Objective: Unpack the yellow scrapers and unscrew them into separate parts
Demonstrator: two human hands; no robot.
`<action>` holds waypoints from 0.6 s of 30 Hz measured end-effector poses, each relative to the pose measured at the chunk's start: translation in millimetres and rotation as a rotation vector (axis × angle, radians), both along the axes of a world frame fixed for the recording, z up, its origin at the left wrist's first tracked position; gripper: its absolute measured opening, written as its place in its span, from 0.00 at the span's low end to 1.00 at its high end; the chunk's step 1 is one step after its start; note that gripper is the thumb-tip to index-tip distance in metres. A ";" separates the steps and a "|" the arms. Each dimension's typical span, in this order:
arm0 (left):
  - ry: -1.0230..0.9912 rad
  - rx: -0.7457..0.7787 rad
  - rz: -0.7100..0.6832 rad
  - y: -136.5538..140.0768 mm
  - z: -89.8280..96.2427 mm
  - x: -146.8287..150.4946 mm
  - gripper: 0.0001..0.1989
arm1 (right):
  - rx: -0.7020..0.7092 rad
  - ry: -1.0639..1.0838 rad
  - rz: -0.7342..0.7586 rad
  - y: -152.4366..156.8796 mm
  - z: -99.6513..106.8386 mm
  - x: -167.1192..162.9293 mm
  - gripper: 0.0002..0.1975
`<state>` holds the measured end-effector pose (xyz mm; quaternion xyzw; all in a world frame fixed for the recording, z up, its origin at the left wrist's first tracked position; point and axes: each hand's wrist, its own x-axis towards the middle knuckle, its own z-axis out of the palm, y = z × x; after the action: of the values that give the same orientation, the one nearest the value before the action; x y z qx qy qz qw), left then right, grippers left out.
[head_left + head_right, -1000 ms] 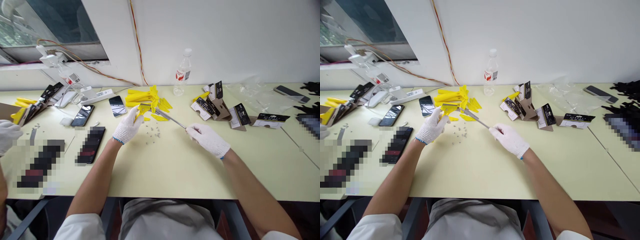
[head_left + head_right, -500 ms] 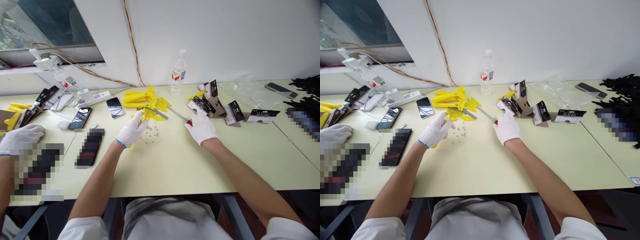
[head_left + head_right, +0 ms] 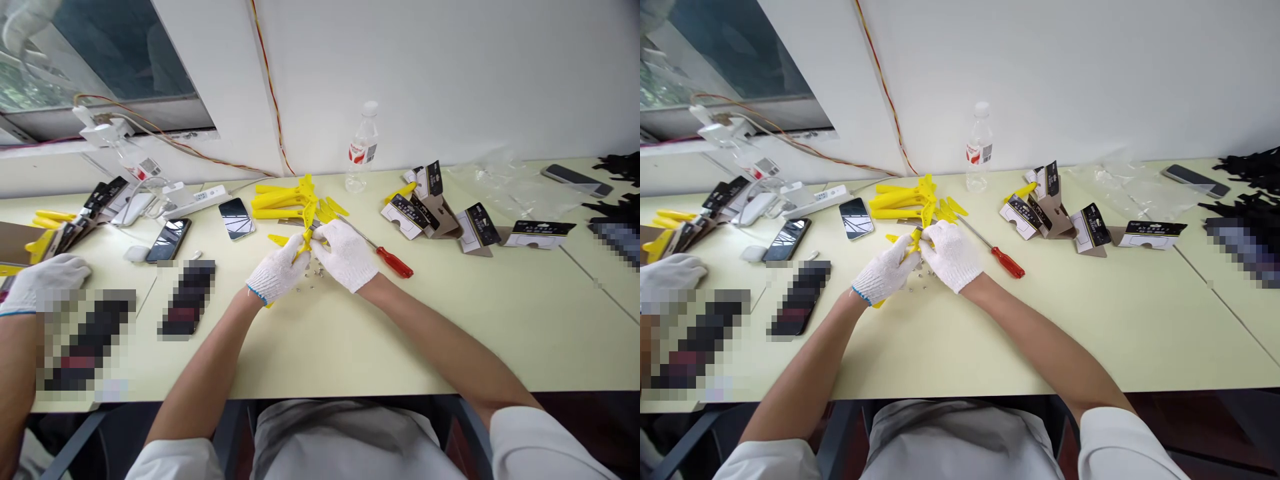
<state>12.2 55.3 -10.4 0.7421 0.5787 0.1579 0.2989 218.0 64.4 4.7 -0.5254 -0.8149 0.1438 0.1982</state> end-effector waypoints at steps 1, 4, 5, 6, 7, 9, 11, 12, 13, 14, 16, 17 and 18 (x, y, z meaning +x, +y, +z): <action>0.002 0.000 -0.006 -0.1 -0.2 -0.3 0.15 | -0.005 0.000 -0.002 0.6 -0.9 -0.5 0.12; -0.012 -0.006 -0.028 -0.7 0.6 0.1 0.12 | -0.016 -0.002 -0.012 0.9 -3.0 -2.4 0.11; -0.020 -0.013 -0.028 -0.9 1.5 0.6 0.12 | -0.017 -0.002 -0.016 0.6 -3.2 -2.9 0.11; -0.029 -0.026 -0.019 -1.1 2.7 1.1 0.11 | -0.019 0.000 -0.019 0.3 -3.2 -3.0 0.11; -0.042 -0.046 -0.005 -1.1 4.4 1.5 0.11 | -0.020 0.003 -0.019 0.2 -3.0 -2.4 0.11; -0.089 -0.106 0.023 -0.6 8.4 1.2 0.10 | -0.025 0.007 -0.010 0.5 -2.9 0.9 0.11; -0.161 -0.168 0.024 0.7 12.3 -1.0 0.08 | -0.038 0.005 0.011 2.1 -3.6 6.6 0.11; -0.201 -0.196 0.015 1.6 13.7 -2.9 0.08 | -0.048 0.003 0.020 3.1 -4.2 9.7 0.10; -0.242 -0.223 0.006 2.7 14.8 -5.3 0.08 | -0.062 -0.003 0.036 4.2 -5.0 12.6 0.09; -0.284 -0.251 0.004 3.8 15.4 -7.8 0.08 | -0.081 -0.013 0.060 5.1 -5.7 14.9 0.08; -0.382 -0.327 0.015 5.8 15.2 -13.0 0.11 | -0.130 -0.055 0.129 5.7 -6.3 16.8 0.06; -0.438 -0.372 0.020 6.8 14.7 -15.3 0.13 | -0.157 -0.087 0.172 5.2 -5.9 16.4 0.06; -0.494 -0.414 0.023 7.5 13.9 -17.2 0.15 | -0.183 -0.124 0.213 4.3 -4.9 15.3 0.07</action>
<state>-5.0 62.9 3.5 0.5982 0.5170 0.2153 0.5732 233.3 68.7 -0.2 -0.4596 -0.8602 0.2050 0.0823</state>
